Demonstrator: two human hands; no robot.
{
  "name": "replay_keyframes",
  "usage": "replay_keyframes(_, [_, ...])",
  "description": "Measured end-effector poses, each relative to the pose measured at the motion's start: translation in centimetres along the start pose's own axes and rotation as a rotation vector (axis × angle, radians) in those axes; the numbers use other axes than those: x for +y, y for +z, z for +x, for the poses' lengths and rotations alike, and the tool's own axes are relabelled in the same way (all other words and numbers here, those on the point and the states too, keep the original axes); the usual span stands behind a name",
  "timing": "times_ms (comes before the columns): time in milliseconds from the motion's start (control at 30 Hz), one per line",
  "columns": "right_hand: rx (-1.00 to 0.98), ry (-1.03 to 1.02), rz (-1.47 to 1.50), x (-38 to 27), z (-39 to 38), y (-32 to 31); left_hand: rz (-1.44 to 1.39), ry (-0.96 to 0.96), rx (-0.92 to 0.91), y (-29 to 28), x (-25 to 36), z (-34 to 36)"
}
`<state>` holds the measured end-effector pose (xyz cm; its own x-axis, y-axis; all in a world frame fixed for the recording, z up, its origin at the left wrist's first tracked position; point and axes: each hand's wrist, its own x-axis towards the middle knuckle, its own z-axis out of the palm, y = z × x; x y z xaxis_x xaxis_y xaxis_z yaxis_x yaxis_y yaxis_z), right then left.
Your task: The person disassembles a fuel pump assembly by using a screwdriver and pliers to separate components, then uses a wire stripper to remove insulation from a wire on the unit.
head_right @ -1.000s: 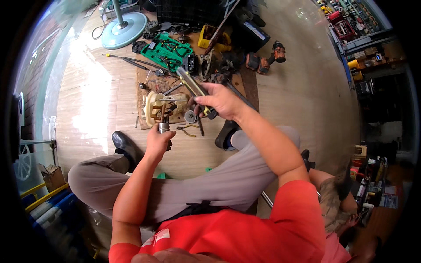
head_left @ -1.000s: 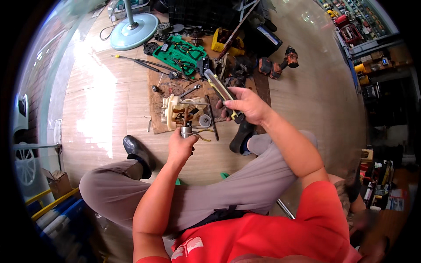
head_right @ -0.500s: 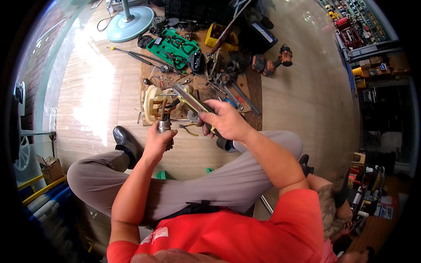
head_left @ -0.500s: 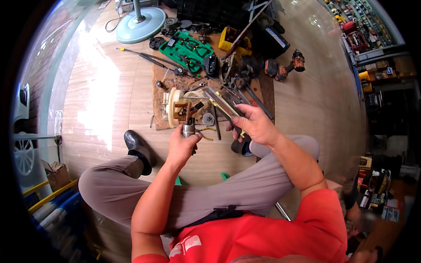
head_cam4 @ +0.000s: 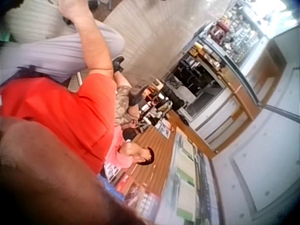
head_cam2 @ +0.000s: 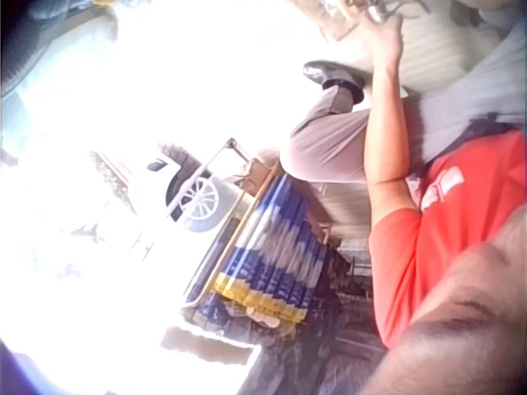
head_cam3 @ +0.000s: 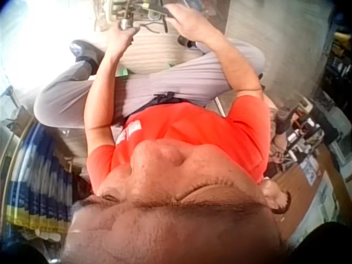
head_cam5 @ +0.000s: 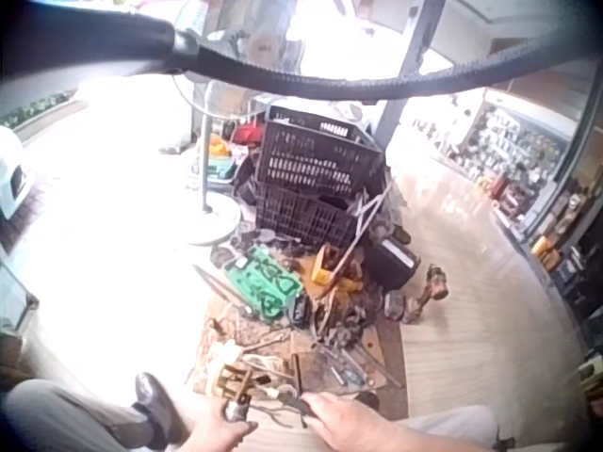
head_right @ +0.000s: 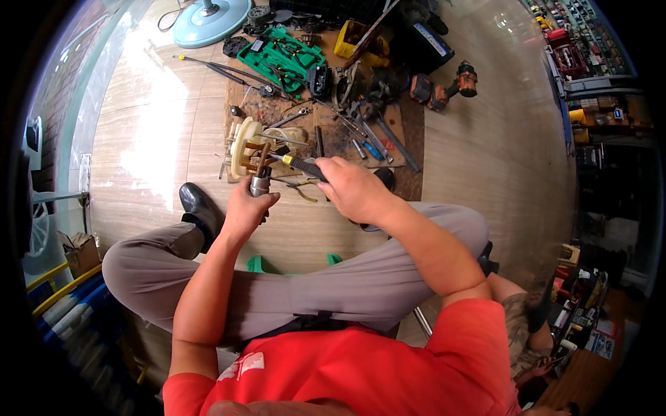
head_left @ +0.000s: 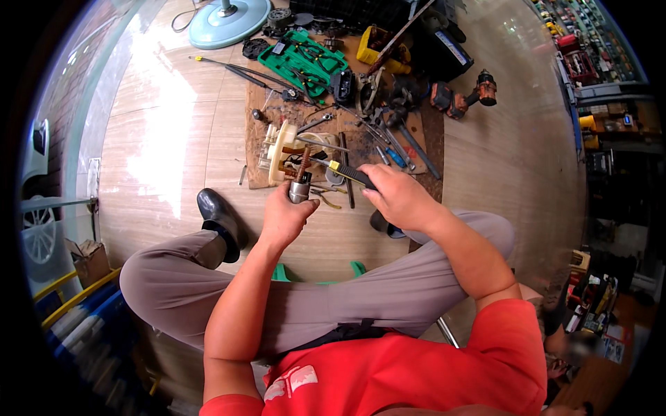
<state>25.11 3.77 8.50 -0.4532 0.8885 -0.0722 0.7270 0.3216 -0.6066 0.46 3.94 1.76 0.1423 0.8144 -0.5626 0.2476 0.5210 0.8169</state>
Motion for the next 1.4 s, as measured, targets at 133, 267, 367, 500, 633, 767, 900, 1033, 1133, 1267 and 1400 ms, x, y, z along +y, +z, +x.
replay_keyframes(133, [-0.007,-0.010,-0.063,-0.2,0.2,0.9,0.159,0.062,0.059,0.3,-0.6,0.5])
replay_keyframes(267, [0.001,-0.011,-0.166,-0.2,-0.1,1.7,0.264,0.069,0.108,0.7,0.5,-0.1])
replay_keyframes(367, [0.002,-0.002,-0.193,0.1,-0.1,2.5,0.279,0.097,0.138,0.8,0.3,-0.1])
replay_keyframes(500, [-0.006,0.011,-0.236,0.8,0.4,3.1,0.287,0.097,0.146,0.9,-0.6,0.3])
replay_keyframes(633, [0.030,-0.014,-0.188,3.3,1.0,5.3,0.246,0.104,0.173,1.3,-0.7,0.9])
replay_keyframes(767, [0.074,-0.065,-0.260,5.1,1.9,5.8,0.249,0.154,0.214,1.5,-1.0,2.0])
replay_keyframes(900, [0.044,0.143,-0.375,10.9,2.2,6.4,0.195,0.169,0.201,2.5,-0.9,2.7])
replay_keyframes(1033, [0.184,0.233,-0.220,9.9,1.6,3.3,0.275,0.170,0.211,1.8,-0.5,2.2])
replay_keyframes(1133, [0.167,0.215,-0.101,6.7,1.0,2.7,0.274,0.134,0.228,1.6,-1.7,2.7])
replay_keyframes(1267, [-0.061,0.232,0.185,4.0,1.2,2.3,0.229,0.095,0.211,1.5,-2.4,3.3])
replay_keyframes(1400, [-0.189,0.231,0.215,2.5,0.9,3.0,0.291,0.149,0.234,2.2,-1.3,2.7])
